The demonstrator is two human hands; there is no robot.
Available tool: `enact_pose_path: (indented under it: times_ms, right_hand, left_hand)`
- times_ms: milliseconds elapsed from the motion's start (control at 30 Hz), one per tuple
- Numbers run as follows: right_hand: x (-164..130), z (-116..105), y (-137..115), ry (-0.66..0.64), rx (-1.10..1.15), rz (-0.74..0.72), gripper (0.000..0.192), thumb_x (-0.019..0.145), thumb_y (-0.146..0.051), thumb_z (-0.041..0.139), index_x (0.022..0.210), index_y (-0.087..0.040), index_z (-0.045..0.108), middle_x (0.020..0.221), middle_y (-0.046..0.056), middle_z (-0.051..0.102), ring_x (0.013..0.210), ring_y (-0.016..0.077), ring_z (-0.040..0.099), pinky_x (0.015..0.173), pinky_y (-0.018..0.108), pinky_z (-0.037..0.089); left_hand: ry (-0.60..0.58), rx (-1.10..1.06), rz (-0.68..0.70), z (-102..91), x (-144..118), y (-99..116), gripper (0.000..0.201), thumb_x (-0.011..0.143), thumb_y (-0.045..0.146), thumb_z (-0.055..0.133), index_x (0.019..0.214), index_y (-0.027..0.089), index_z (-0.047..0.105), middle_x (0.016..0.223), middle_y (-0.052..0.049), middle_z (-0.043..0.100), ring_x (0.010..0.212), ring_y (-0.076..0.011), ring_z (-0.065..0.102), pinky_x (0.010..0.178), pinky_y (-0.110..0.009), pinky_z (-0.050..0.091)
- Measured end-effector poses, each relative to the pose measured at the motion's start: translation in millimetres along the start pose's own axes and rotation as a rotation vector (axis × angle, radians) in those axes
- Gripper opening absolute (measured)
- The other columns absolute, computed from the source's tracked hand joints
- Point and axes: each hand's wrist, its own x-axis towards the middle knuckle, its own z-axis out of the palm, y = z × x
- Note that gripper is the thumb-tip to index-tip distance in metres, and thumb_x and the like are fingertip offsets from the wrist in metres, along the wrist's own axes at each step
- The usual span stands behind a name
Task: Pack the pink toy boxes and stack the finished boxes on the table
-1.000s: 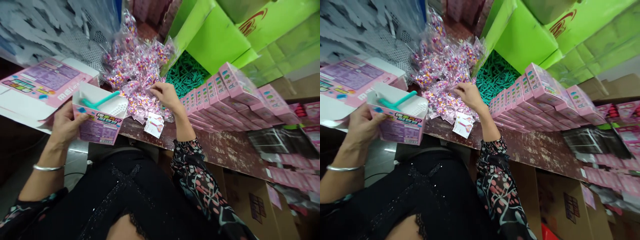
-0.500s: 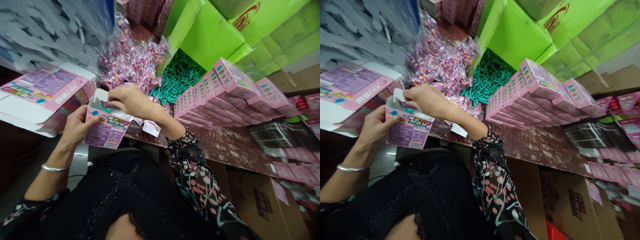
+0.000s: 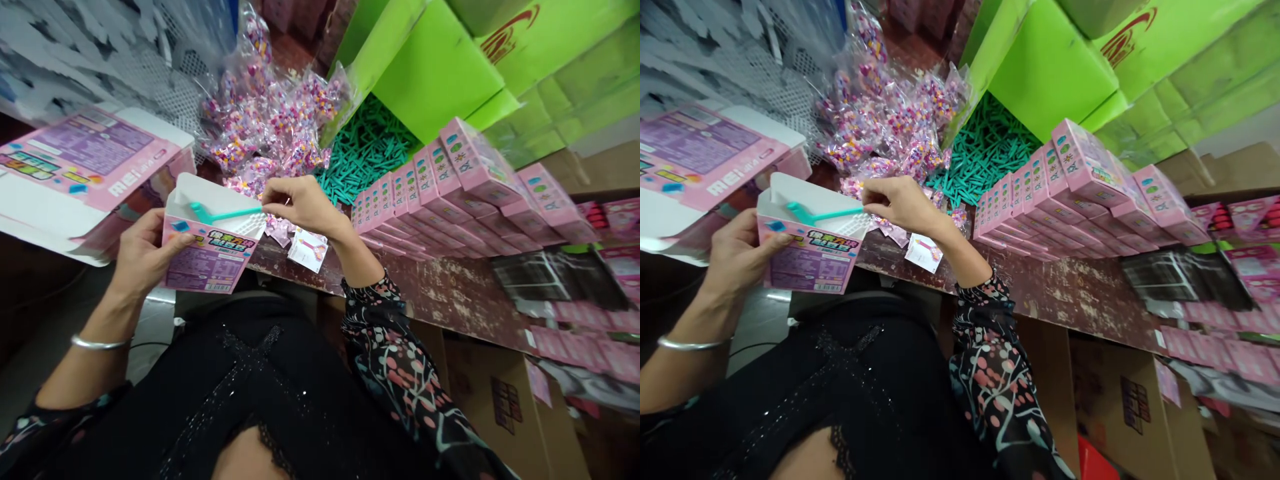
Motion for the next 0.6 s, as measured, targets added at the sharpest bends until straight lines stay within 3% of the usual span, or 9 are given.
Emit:
enact_pose_path:
  times_ms: [200,467,600]
  right_hand:
    - [-1.0,-0.7,10.1,0.147,0.1,0.007,0.022,0.108,-0.035,0.073,0.11,-0.018,0.087,0.106,0.007,0.082,0.099,0.0196,0.066,0.097,0.036,0.059]
    - [-9.1,5.9,14.9,0.022,-0.098,-0.101,0.037,0.12,-0.04,0.071,0.15,-0.023,0.084,0.13,0.009,0.083,0.116,0.0239,0.071,0.11,0.039,0.056]
    - [-13.9,20.7,10.6,-0.082,-0.191,-0.064,0.041,0.123,-0.035,0.068,0.162,-0.024,0.076,0.142,0.012,0.083,0.126,0.0289,0.071,0.117,0.042,0.053]
  left_hand:
    - [0.026,0.028,0.033,1.4,-6.9,4.4,0.046,0.072,0.045,0.106,0.108,0.023,0.088,0.101,-0.007,0.088,0.086,-0.0221,0.079,0.072,-0.03,0.066]
    - [0.011,0.028,-0.021,7.6,-7.4,3.4,0.051,0.073,0.05,0.108,0.11,0.022,0.086,0.1,-0.008,0.087,0.085,-0.0228,0.079,0.072,-0.032,0.066]
    - [0.063,0.044,-0.019,10.5,-7.7,2.8,0.05,0.072,0.05,0.106,0.108,0.021,0.086,0.099,-0.006,0.088,0.084,-0.0212,0.077,0.073,-0.031,0.063]
